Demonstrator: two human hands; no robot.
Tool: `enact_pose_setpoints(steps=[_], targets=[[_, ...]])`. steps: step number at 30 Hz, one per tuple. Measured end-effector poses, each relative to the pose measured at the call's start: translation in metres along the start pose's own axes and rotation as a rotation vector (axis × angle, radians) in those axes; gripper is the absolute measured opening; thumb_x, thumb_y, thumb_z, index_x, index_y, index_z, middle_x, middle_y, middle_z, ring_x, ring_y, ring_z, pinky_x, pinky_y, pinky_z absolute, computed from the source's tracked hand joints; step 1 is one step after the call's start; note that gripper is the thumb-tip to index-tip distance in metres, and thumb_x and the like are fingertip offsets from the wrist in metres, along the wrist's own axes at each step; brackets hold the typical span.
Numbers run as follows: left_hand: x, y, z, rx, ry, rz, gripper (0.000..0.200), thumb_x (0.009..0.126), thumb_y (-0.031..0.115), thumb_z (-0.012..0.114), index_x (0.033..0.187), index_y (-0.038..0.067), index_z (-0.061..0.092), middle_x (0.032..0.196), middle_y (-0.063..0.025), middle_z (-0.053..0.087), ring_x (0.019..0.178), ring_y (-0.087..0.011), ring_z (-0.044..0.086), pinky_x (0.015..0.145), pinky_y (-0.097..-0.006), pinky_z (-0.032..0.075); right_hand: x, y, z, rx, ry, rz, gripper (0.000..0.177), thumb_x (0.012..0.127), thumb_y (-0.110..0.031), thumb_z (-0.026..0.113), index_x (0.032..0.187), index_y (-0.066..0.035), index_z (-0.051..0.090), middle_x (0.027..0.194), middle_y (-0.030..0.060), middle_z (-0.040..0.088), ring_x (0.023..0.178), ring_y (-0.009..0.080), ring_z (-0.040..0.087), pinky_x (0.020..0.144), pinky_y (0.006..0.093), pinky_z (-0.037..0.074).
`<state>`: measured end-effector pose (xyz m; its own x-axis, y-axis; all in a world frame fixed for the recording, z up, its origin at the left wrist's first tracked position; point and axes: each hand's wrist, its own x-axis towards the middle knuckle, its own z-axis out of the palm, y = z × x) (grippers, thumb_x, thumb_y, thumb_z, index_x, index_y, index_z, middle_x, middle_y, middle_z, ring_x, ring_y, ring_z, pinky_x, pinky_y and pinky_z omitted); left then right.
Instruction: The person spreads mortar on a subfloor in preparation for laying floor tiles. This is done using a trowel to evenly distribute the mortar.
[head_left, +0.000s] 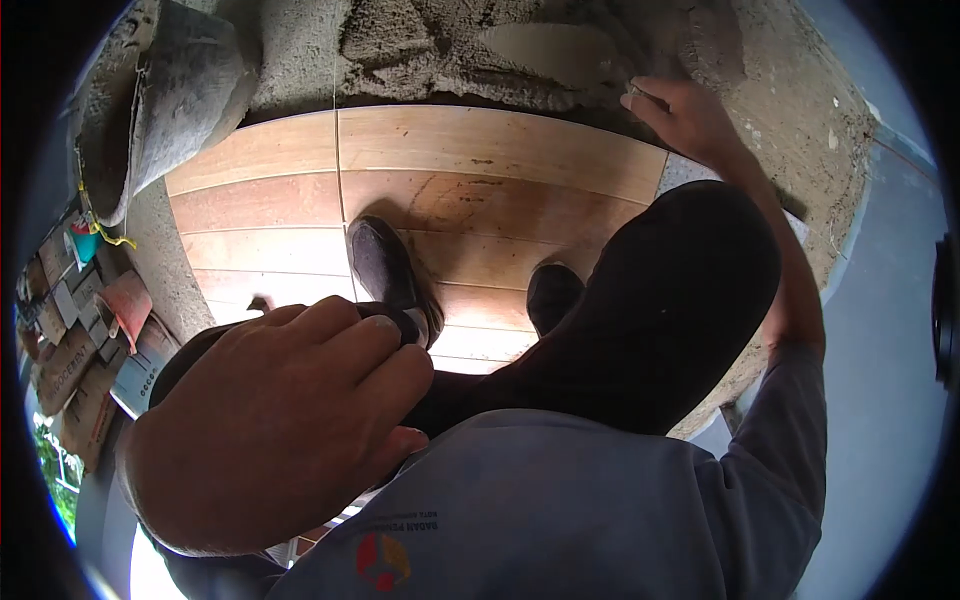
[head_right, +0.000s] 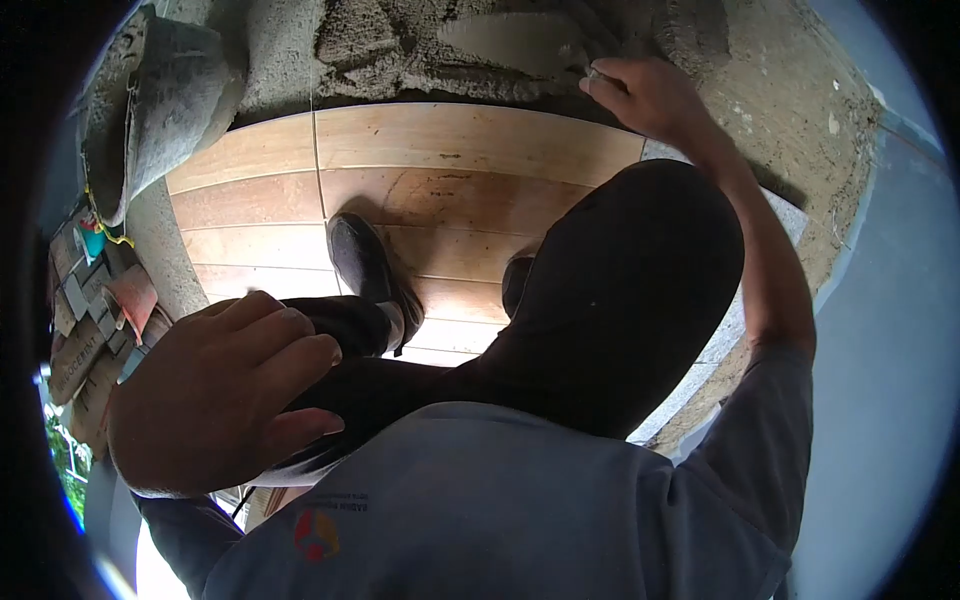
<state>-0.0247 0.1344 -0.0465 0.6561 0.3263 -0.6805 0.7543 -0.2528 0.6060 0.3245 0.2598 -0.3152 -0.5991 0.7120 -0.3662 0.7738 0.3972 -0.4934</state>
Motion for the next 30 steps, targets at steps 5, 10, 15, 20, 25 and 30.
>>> enact_pose_setpoints(steps=[5,10,15,20,25,30], targets=[[-0.005,-0.002,0.004,0.002,0.031,0.038,0.045,0.080,0.035,0.077,0.110,0.005,0.062,0.099,-0.0091,0.063,0.094,-0.0271,0.062,0.082,-0.0381,0.053,0.037,-0.011,-0.010,-0.092,-0.254,-0.068,0.034,0.096,-0.036,0.063,0.107,-0.005,0.072,0.080,0.0185,0.068,0.074,0.0366,0.066,0.069,0.0453,0.050],[-0.009,0.000,0.009,0.011,0.047,0.061,0.042,0.080,0.035,0.077,0.106,0.006,0.062,0.096,-0.0081,0.062,0.093,-0.0261,0.062,0.081,-0.0381,0.053,0.097,-0.021,0.022,-0.127,-0.078,-0.443,0.037,0.097,-0.038,0.060,0.107,-0.005,0.072,0.082,0.0192,0.068,0.078,0.0369,0.066,0.074,0.0457,0.050],[-0.018,0.000,0.012,0.029,-0.004,0.061,0.038,0.080,0.032,0.077,0.104,0.007,0.062,0.094,-0.0074,0.061,0.090,-0.0249,0.060,0.080,-0.0361,0.053,0.113,-0.052,-0.014,-0.066,-0.143,-0.335,0.035,0.098,-0.036,0.060,0.107,-0.005,0.072,0.086,0.0204,0.068,0.081,0.0375,0.066,0.075,0.0455,0.051],[-0.025,-0.004,0.015,0.073,0.039,0.112,0.034,0.078,0.030,0.077,0.098,0.007,0.061,0.090,-0.0056,0.059,0.087,-0.0226,0.060,0.077,-0.0348,0.053,0.132,-0.047,0.007,-0.135,-0.044,-0.427,0.033,0.095,-0.034,0.061,0.087,-0.002,0.068,0.070,0.0190,0.064,0.072,0.0396,0.064,0.070,0.0489,0.050],[-0.027,-0.008,0.011,-0.024,0.142,0.129,0.031,0.080,0.030,0.076,0.095,0.007,0.061,0.089,-0.0056,0.059,0.086,-0.0208,0.060,0.076,-0.0334,0.053,0.123,-0.081,-0.006,0.001,0.050,-0.351,0.032,0.092,-0.032,0.063,0.082,-0.001,0.066,0.071,0.0212,0.062,0.070,0.0415,0.061,0.068,0.0498,0.048],[-0.032,-0.009,0.014,0.041,-0.013,0.123,0.029,0.084,0.031,0.073,0.095,0.007,0.061,0.089,-0.0058,0.060,0.085,-0.0205,0.060,0.076,-0.0324,0.053,0.135,-0.088,0.022,-0.107,-0.058,-0.386,0.030,0.091,-0.031,0.063,0.083,-0.002,0.067,0.074,0.0214,0.064,0.073,0.0417,0.063,0.069,0.0498,0.050]])
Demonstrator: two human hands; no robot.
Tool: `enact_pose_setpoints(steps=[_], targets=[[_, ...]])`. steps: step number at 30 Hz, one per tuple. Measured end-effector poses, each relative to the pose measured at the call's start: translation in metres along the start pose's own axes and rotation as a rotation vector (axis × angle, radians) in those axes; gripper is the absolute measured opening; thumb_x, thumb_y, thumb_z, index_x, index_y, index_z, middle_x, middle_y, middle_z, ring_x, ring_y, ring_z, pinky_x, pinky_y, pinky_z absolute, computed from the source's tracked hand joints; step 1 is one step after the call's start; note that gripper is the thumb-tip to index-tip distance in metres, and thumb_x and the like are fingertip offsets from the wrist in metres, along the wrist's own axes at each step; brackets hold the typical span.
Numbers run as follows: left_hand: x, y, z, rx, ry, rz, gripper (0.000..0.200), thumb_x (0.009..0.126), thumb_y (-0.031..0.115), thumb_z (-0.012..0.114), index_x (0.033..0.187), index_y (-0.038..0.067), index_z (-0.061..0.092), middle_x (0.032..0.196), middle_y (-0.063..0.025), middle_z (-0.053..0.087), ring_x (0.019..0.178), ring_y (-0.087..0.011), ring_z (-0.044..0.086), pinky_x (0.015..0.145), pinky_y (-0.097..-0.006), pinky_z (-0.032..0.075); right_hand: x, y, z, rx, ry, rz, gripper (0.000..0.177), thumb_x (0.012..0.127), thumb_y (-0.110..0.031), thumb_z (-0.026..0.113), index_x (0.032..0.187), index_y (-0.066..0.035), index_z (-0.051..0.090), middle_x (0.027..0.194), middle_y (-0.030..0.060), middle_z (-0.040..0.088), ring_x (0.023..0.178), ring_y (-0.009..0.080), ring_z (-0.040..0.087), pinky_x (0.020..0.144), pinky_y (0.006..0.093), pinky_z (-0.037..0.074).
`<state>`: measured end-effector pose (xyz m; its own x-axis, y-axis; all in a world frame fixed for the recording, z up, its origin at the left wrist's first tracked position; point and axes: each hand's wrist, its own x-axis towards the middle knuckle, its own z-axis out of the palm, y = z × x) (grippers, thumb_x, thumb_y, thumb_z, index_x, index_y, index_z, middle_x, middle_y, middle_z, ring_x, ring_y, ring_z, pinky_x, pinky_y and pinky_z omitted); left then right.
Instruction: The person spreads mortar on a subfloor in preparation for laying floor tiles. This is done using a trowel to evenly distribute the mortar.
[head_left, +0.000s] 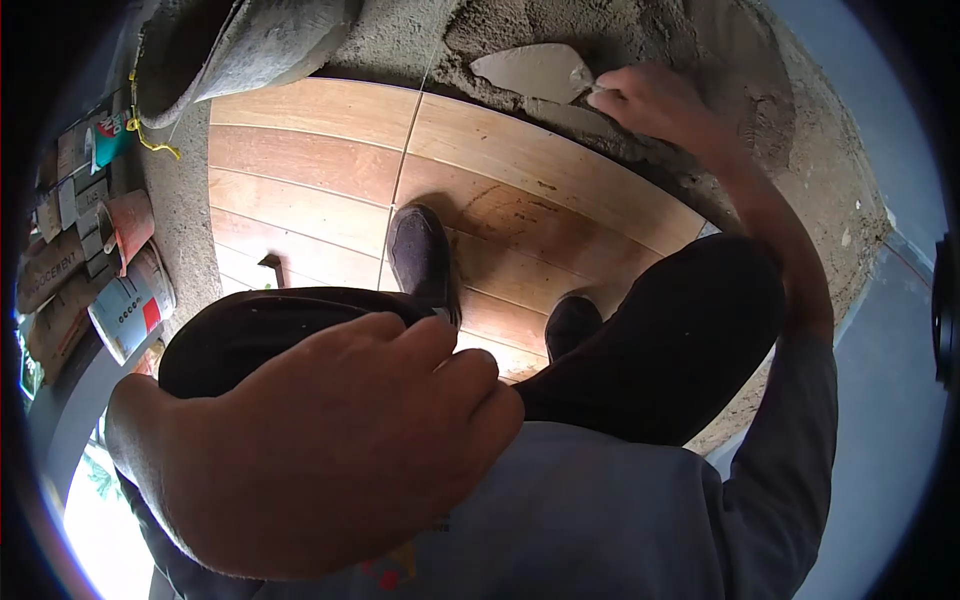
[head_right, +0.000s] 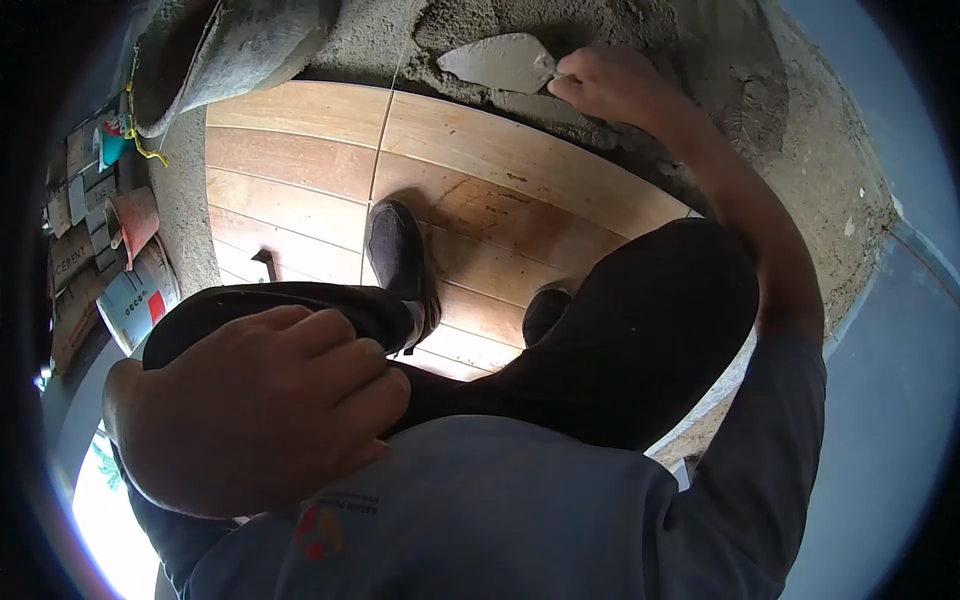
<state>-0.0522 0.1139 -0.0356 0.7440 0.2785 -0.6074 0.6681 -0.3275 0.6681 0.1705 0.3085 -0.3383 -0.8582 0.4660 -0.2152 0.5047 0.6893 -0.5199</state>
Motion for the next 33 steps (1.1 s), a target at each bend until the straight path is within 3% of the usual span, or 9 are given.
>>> enact_pose_setpoints(steps=[4,16,19,22,24,26,27,28,33], targets=[[-0.003,-0.001,0.000,0.007,0.041,-0.001,0.027,0.087,0.030,0.070,0.095,0.006,0.061,0.089,-0.0053,0.060,0.084,-0.0197,0.060,0.075,-0.0315,0.053,0.007,-0.004,-0.008,-0.028,-0.056,0.049,0.036,0.094,-0.036,0.062,0.101,-0.002,0.070,0.082,0.0201,0.067,0.080,0.0392,0.066,0.075,0.0466,0.051],[-0.012,0.000,0.002,0.013,0.065,0.061,0.019,0.086,0.022,0.068,0.094,0.006,0.062,0.090,-0.0067,0.062,0.083,-0.0200,0.062,0.073,-0.0313,0.054,0.017,-0.017,-0.019,0.103,-0.075,0.015,0.033,0.094,-0.033,0.061,0.091,-0.001,0.069,0.077,0.0214,0.063,0.074,0.0410,0.062,0.070,0.0461,0.049],[-0.030,-0.034,0.010,-0.194,0.289,0.102,0.016,0.087,0.019,0.066,0.093,0.004,0.066,0.091,-0.0084,0.066,0.087,-0.0200,0.065,0.074,-0.0323,0.055,0.018,-0.013,-0.007,0.070,-0.098,-0.002,0.032,0.094,-0.033,0.061,0.091,-0.002,0.069,0.077,0.0212,0.063,0.073,0.0406,0.062,0.070,0.0459,0.049],[-0.026,-0.150,0.003,-0.859,0.251,-0.325,0.020,0.095,0.018,0.060,0.092,0.001,0.071,0.090,-0.0080,0.069,0.085,-0.0160,0.068,0.074,-0.0339,0.056,0.021,0.007,0.001,0.119,-0.137,0.044,0.033,0.094,-0.034,0.062,0.092,-0.002,0.069,0.077,0.0210,0.063,0.074,0.0404,0.062,0.070,0.0457,0.049],[0.020,-0.252,0.071,-0.578,0.840,-0.363,0.032,0.097,0.032,0.064,0.098,0.002,0.071,0.083,-0.0047,0.068,0.071,-0.0138,0.065,0.063,-0.0317,0.057,0.015,0.004,-0.008,0.119,-0.114,0.083,0.032,0.094,-0.033,0.062,0.092,-0.002,0.070,0.076,0.0208,0.063,0.072,0.0399,0.062,0.069,0.0454,0.048],[0.071,-0.324,0.118,-0.654,1.056,-0.657,0.036,0.093,0.037,0.070,0.110,0.005,0.073,0.095,-0.0080,0.073,0.080,-0.0141,0.069,0.070,-0.0323,0.058,0.009,0.003,-0.012,0.108,-0.095,0.086,0.032,0.094,-0.033,0.062,0.092,-0.002,0.070,0.076,0.0208,0.063,0.071,0.0394,0.062,0.067,0.0452,0.048],[0.093,-0.343,0.132,-0.626,1.083,-0.728,0.041,0.090,0.038,0.073,0.112,0.004,0.072,0.100,-0.0126,0.075,0.087,-0.0178,0.071,0.076,-0.0326,0.058,0.005,0.006,-0.013,0.098,-0.081,0.079,0.031,0.094,-0.032,0.062,0.092,-0.002,0.070,0.076,0.0208,0.063,0.070,0.0391,0.062,0.067,0.0451,0.048],[0.111,-0.353,0.148,-0.272,1.201,-0.612,0.040,0.088,0.034,0.077,0.111,0.002,0.071,0.100,-0.0153,0.074,0.088,-0.0219,0.072,0.077,-0.0318,0.058,0.002,0.006,-0.013,0.089,-0.068,0.074,0.031,0.094,-0.032,0.062,0.092,-0.002,0.070,0.075,0.0208,0.063,0.069,0.0388,0.062,0.066,0.0449,0.048],[0.147,-0.355,0.153,-0.360,1.387,-0.534,0.023,0.085,0.022,0.076,0.096,0.002,0.074,0.093,-0.0184,0.073,0.084,-0.0294,0.072,0.077,-0.0389,0.057,0.005,-0.010,-0.017,0.164,-0.140,0.093,0.032,0.092,-0.033,0.065,0.095,-0.003,0.071,0.079,0.0220,0.066,0.074,0.0397,0.065,0.069,0.0469,0.049]])
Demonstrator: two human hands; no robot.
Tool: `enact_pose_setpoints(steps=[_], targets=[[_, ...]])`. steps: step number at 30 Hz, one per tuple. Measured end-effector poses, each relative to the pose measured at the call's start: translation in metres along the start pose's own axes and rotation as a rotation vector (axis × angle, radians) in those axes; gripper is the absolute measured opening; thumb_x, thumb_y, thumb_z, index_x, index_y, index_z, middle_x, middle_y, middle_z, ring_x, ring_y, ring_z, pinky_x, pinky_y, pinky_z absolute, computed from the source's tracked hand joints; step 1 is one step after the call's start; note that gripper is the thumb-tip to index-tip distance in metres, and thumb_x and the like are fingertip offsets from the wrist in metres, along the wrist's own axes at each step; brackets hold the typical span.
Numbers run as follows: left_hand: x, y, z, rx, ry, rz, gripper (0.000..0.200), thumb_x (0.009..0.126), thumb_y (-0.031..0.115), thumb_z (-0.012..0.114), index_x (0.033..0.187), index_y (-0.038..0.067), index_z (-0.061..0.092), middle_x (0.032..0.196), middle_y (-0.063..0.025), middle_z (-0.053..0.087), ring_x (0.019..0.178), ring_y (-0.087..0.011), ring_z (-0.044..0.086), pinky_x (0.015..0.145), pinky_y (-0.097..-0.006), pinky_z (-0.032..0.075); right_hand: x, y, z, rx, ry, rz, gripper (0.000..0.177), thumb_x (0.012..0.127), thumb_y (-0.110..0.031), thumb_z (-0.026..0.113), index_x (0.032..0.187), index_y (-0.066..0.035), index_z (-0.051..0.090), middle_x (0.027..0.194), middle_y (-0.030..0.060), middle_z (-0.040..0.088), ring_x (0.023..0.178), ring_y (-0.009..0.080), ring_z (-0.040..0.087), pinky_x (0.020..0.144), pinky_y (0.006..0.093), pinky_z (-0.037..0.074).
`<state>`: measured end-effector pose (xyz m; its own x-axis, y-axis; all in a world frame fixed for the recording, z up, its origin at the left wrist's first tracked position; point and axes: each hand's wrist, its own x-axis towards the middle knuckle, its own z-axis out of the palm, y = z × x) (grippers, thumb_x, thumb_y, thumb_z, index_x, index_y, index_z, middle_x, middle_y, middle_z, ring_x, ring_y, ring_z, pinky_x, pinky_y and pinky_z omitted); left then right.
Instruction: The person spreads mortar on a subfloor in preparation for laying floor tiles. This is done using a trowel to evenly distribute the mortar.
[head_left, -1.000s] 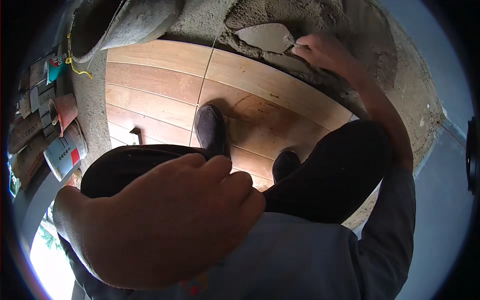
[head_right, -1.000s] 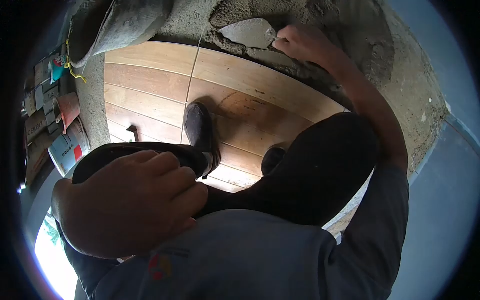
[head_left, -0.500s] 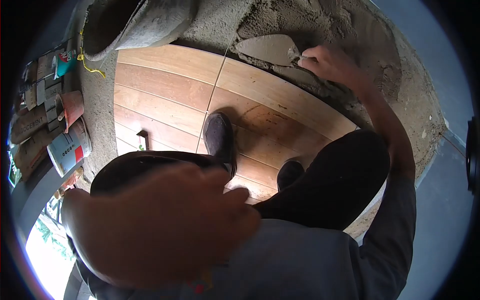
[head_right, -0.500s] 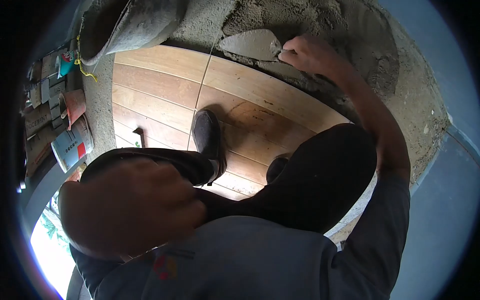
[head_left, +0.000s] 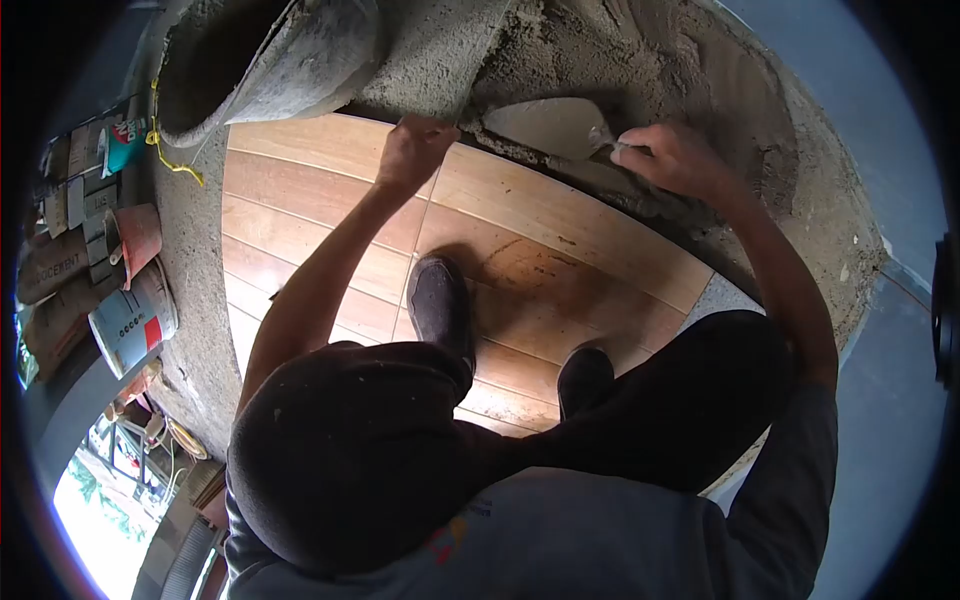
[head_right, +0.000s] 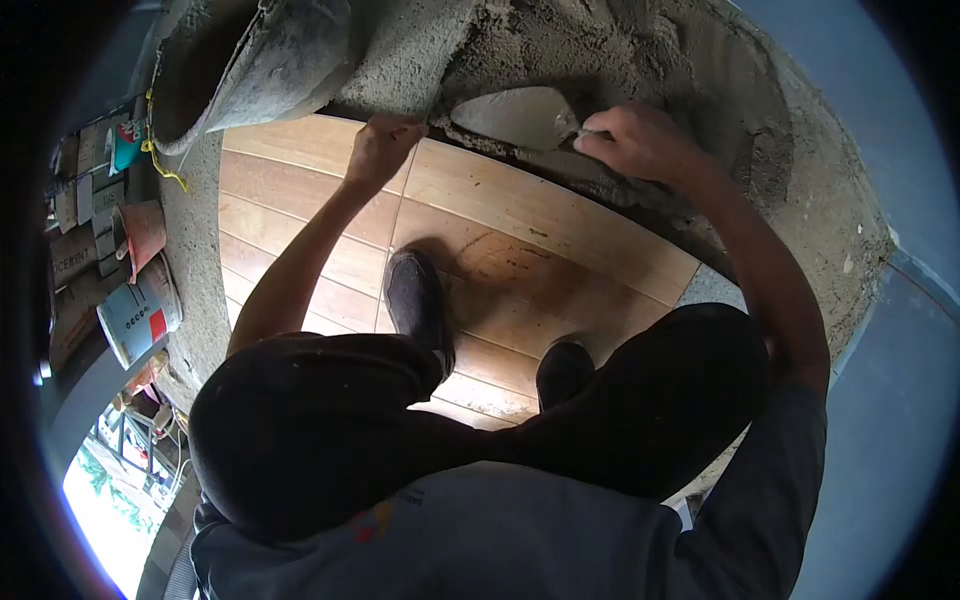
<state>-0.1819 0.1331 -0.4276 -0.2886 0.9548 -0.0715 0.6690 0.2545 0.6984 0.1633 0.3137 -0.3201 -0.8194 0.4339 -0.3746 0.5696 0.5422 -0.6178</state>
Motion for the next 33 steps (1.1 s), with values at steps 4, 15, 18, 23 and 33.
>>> enact_pose_setpoints(steps=[4,15,18,23,33], targets=[[0.006,0.011,0.003,0.020,-0.043,-0.086,0.019,0.084,0.019,0.069,0.088,0.002,0.075,0.085,-0.0187,0.073,0.081,-0.0347,0.073,0.075,-0.0416,0.057,0.021,0.006,0.016,0.002,0.019,-0.106,0.030,0.093,-0.031,0.062,0.094,-0.002,0.070,0.078,0.0216,0.065,0.070,0.0404,0.063,0.066,0.0459,0.048],[-0.001,0.012,-0.001,0.030,0.150,-0.048,0.016,0.081,0.016,0.068,0.082,0.001,0.069,0.081,-0.0189,0.068,0.076,-0.0343,0.068,0.071,-0.0428,0.055,0.063,0.026,0.005,0.023,0.227,0.021,0.034,0.095,-0.034,0.063,0.093,-0.001,0.071,0.078,0.0218,0.065,0.072,0.0380,0.065,0.068,0.0467,0.049],[-0.001,0.010,0.001,0.054,0.171,-0.005,0.014,0.081,0.014,0.068,0.081,0.000,0.068,0.087,-0.0201,0.064,0.078,-0.0347,0.067,0.071,-0.0424,0.055,0.058,0.049,-0.017,0.020,0.250,0.101,0.036,0.095,-0.036,0.062,0.093,-0.001,0.071,0.077,0.0203,0.065,0.070,0.0356,0.065,0.068,0.0459,0.049],[-0.001,0.009,0.003,0.060,0.217,0.070,0.008,0.080,0.010,0.068,0.081,0.002,0.066,0.087,-0.0186,0.059,0.074,-0.0342,0.063,0.068,-0.0428,0.054,0.058,0.063,-0.038,-0.066,0.217,-0.018,0.040,0.097,-0.038,0.060,0.087,0.000,0.069,0.071,0.0147,0.063,0.067,0.0269,0.063,0.067,0.0447,0.049],[-0.002,0.015,0.002,0.012,0.169,0.035,0.006,0.080,0.006,0.066,0.083,0.001,0.064,0.084,-0.0157,0.061,0.074,-0.0294,0.062,0.068,-0.0393,0.053,0.117,0.062,-0.082,0.067,0.297,0.303,0.042,0.099,-0.037,0.055,0.086,0.002,0.064,0.061,0.0135,0.060,0.046,0.0243,0.059,0.055,0.0432,0.052]])
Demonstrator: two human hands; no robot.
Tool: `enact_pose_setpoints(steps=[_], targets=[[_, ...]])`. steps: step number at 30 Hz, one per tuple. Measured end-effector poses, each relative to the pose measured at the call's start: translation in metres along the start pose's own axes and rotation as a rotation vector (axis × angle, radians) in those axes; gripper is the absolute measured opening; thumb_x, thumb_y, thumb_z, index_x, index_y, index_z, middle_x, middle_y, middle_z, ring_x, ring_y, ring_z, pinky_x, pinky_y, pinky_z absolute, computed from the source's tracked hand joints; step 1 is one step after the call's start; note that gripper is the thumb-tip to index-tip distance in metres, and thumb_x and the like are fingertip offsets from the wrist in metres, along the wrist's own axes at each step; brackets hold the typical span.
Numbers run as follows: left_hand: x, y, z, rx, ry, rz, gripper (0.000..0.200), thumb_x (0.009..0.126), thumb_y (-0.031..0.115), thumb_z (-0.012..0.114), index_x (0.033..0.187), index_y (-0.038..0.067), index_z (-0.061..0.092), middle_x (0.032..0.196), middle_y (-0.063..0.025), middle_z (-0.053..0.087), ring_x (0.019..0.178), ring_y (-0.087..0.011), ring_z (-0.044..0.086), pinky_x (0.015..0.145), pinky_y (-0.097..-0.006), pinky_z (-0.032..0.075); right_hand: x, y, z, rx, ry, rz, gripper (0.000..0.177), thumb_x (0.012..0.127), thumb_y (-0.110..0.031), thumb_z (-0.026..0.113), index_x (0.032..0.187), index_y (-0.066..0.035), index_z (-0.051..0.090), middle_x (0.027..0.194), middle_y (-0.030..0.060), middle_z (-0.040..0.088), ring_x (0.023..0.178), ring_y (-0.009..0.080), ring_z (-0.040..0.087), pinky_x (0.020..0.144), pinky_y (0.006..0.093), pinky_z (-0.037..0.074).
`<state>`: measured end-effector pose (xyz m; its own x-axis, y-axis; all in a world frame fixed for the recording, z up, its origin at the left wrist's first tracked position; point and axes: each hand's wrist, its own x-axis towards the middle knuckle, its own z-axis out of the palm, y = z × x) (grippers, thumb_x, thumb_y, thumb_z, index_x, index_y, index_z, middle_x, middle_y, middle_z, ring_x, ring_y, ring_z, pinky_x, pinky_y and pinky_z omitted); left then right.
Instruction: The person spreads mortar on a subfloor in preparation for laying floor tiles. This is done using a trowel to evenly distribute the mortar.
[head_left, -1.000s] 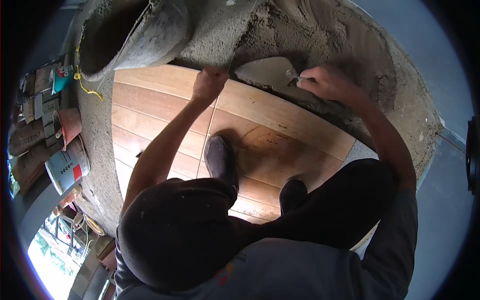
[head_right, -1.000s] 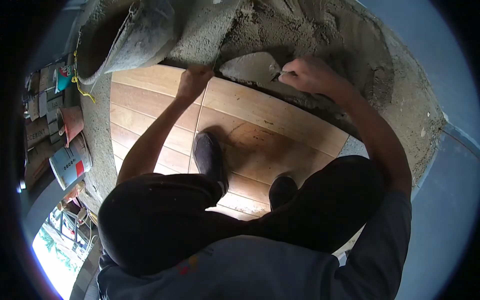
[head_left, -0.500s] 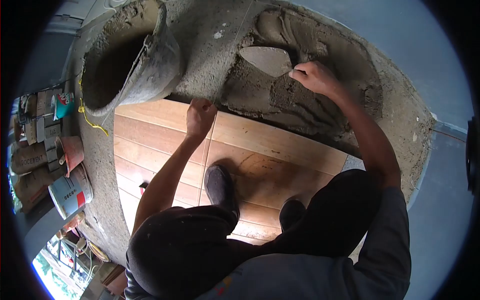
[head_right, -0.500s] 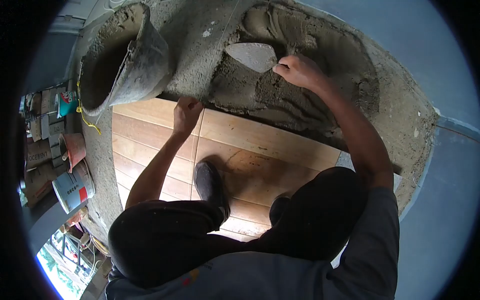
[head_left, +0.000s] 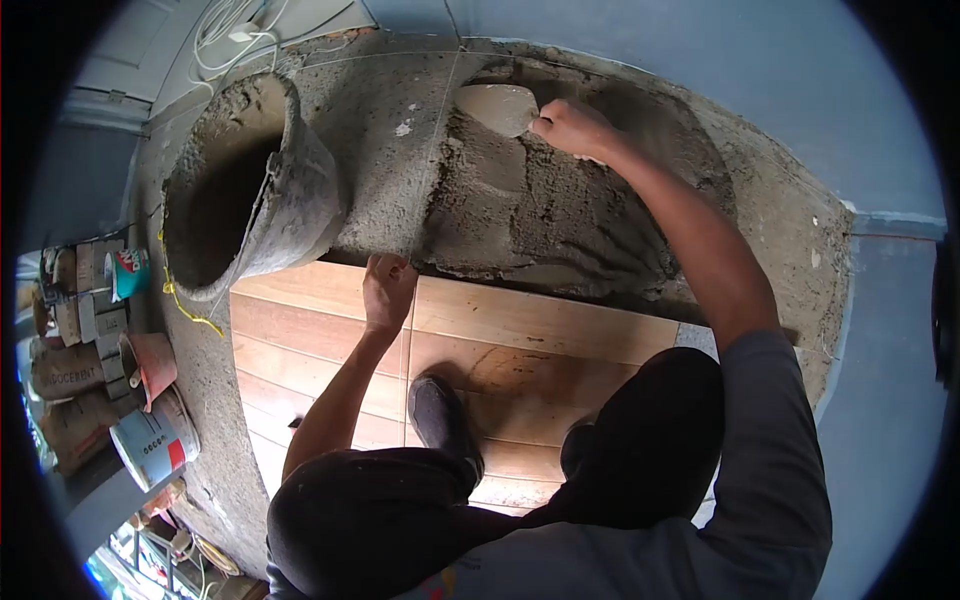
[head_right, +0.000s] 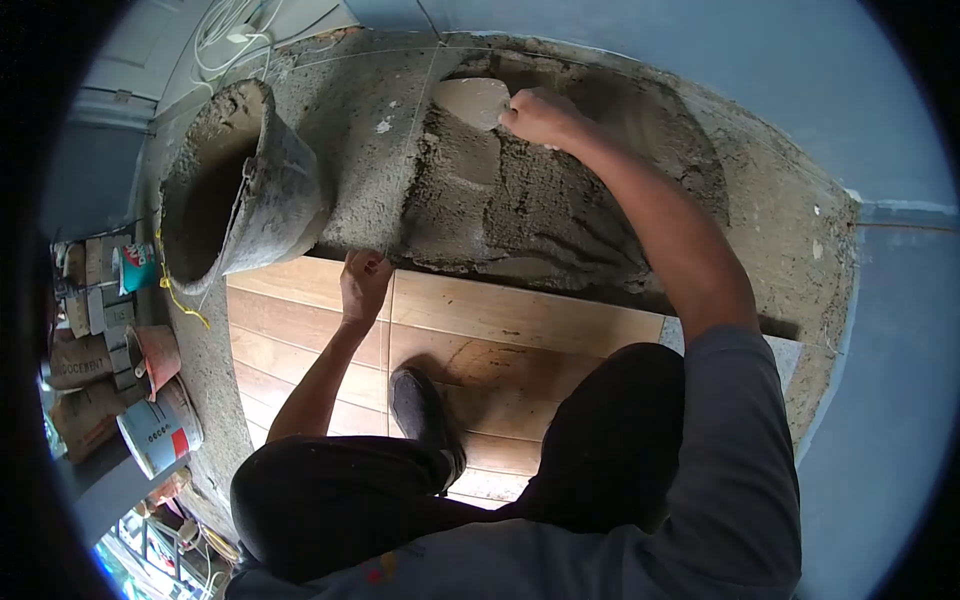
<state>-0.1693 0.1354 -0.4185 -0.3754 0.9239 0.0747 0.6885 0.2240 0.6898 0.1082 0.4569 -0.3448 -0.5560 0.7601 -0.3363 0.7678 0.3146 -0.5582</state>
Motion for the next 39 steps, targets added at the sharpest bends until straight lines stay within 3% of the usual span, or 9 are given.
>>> enact_pose_setpoints(steps=[2,4,5,8,10,13,16,25,39], targets=[[-0.002,-0.008,0.002,-0.004,0.024,0.027,0.005,0.081,0.005,0.066,0.084,0.000,0.064,0.085,-0.0150,0.061,0.074,-0.0288,0.061,0.068,-0.0393,0.052,-0.025,-0.003,-0.006,0.120,-0.015,0.106,0.042,0.098,-0.038,0.057,0.091,0.003,0.064,0.063,0.0147,0.060,0.049,0.0231,0.060,0.056,0.0414,0.052],[-0.001,-0.011,-0.001,0.030,0.009,0.106,0.005,0.082,0.005,0.066,0.084,0.000,0.064,0.085,-0.0147,0.061,0.073,-0.0287,0.061,0.067,-0.0395,0.051,-0.076,0.003,-0.004,0.353,0.141,0.275,0.042,0.096,-0.039,0.060,0.095,0.003,0.065,0.067,0.0150,0.062,0.052,0.0222,0.062,0.056,0.0408,0.052],[-0.002,-0.010,0.000,-0.034,-0.001,0.031,0.005,0.083,0.005,0.067,0.084,0.000,0.064,0.085,-0.0143,0.062,0.073,-0.0283,0.061,0.068,-0.0394,0.051,-0.106,0.012,-0.005,0.461,0.236,0.370,0.043,0.094,-0.040,0.062,0.097,0.003,0.066,0.069,0.0152,0.062,0.054,0.0218,0.063,0.056,0.0405,0.052],[-0.001,-0.008,0.001,-0.029,-0.020,-0.006,0.006,0.085,0.006,0.067,0.085,0.000,0.064,0.085,-0.0145,0.061,0.074,-0.0275,0.061,0.069,-0.0390,0.051,-0.195,0.082,0.013,0.415,0.531,0.337,0.042,0.092,-0.037,0.066,0.101,0.004,0.066,0.072,0.0137,0.063,0.056,0.0209,0.063,0.054,0.0380,0.051],[0.001,0.001,-0.004,-0.030,-0.068,-0.057,0.008,0.085,0.006,0.067,0.086,-0.001,0.064,0.085,-0.0154,0.061,0.075,-0.0278,0.062,0.071,-0.0390,0.051,-0.244,0.118,0.022,0.629,0.693,0.511,0.037,0.092,-0.033,0.067,0.106,0.001,0.064,0.067,0.0073,0.058,0.051,0.0156,0.058,0.048,0.0335,0.047],[0.003,-0.003,-0.002,-0.058,-0.091,-0.071,0.010,0.086,0.008,0.066,0.087,-0.002,0.064,0.086,-0.0155,0.061,0.074,-0.0262,0.061,0.070,-0.0382,0.051,-0.284,0.158,0.015,0.688,0.761,0.791,0.035,0.090,-0.029,0.068,0.101,0.004,0.065,0.072,0.0099,0.061,0.052,0.0220,0.061,0.046,0.0365,0.047],[0.002,0.002,-0.002,-0.043,-0.127,-0.078,0.010,0.087,0.009,0.066,0.088,-0.002,0.065,0.086,-0.0131,0.060,0.073,-0.0234,0.060,0.070,-0.0370,0.050,-0.292,0.170,0.019,0.943,0.854,0.803,0.033,0.090,-0.031,0.069,0.101,0.000,0.062,0.066,0.0084,0.058,0.052,0.0176,0.059,0.045,0.0333,0.050],[0.003,0.000,-0.006,-0.080,-0.132,-0.092,0.009,0.087,0.008,0.067,0.088,-0.001,0.066,0.087,-0.0114,0.060,0.073,-0.0204,0.059,0.069,-0.0355,0.050,-0.234,0.164,0.013,1.175,0.681,0.738,0.027,0.087,-0.025,0.072,0.097,-0.002,0.062,0.071,0.0105,0.059,0.053,0.0209,0.058,0.046,0.0365,0.050],[0.001,-0.007,-0.005,-0.152,-0.109,-0.131,0.009,0.087,0.008,0.068,0.089,0.000,0.065,0.085,-0.0111,0.062,0.074,-0.0202,0.062,0.069,-0.0340,0.051,-0.203,0.146,0.007,1.156,0.472,0.622,0.027,0.091,-0.029,0.070,0.098,-0.004,0.065,0.069,0.0079,0.060,0.053,0.0172,0.058,0.046,0.0336,0.049]])
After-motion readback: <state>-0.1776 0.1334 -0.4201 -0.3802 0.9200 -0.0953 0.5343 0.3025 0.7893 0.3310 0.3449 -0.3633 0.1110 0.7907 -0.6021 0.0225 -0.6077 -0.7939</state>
